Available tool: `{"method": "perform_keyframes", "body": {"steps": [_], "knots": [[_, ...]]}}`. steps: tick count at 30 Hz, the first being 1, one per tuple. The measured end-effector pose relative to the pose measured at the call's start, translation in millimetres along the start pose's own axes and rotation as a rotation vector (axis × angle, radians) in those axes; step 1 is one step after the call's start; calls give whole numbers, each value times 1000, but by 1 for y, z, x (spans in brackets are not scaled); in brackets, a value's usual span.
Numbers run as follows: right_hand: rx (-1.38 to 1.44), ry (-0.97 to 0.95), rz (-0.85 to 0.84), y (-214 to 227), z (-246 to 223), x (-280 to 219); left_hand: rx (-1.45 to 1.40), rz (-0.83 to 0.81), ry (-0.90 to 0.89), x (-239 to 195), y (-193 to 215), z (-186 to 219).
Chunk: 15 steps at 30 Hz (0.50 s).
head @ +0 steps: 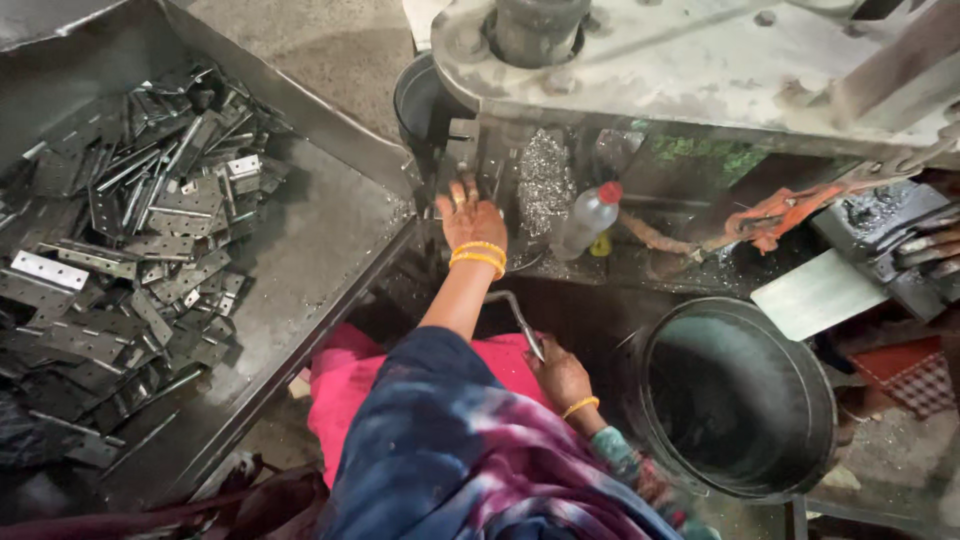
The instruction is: The person uses a vertical punching machine to create holes in metal brackets, taking brackets from a tray, positioning them under the punch, and activating the machine.
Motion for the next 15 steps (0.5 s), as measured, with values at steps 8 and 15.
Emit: {"method": "perform_keyframes", "body": {"steps": [8, 15], "knots": [[-244, -41, -151, 23, 11, 42, 21, 19, 5, 8, 8, -6], [12, -232, -132, -1, 4, -4, -29, -36, 33, 15, 3, -9]]}}
Point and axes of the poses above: each hand's wrist, its own x-axis towards the middle knuckle, its own y-axis out of the back of the hand, z = x × y, the point moved 8 cm from there along x, towards the middle knuckle, and after that the axes turned 12 degrees about -z, right-handed, at the moved point
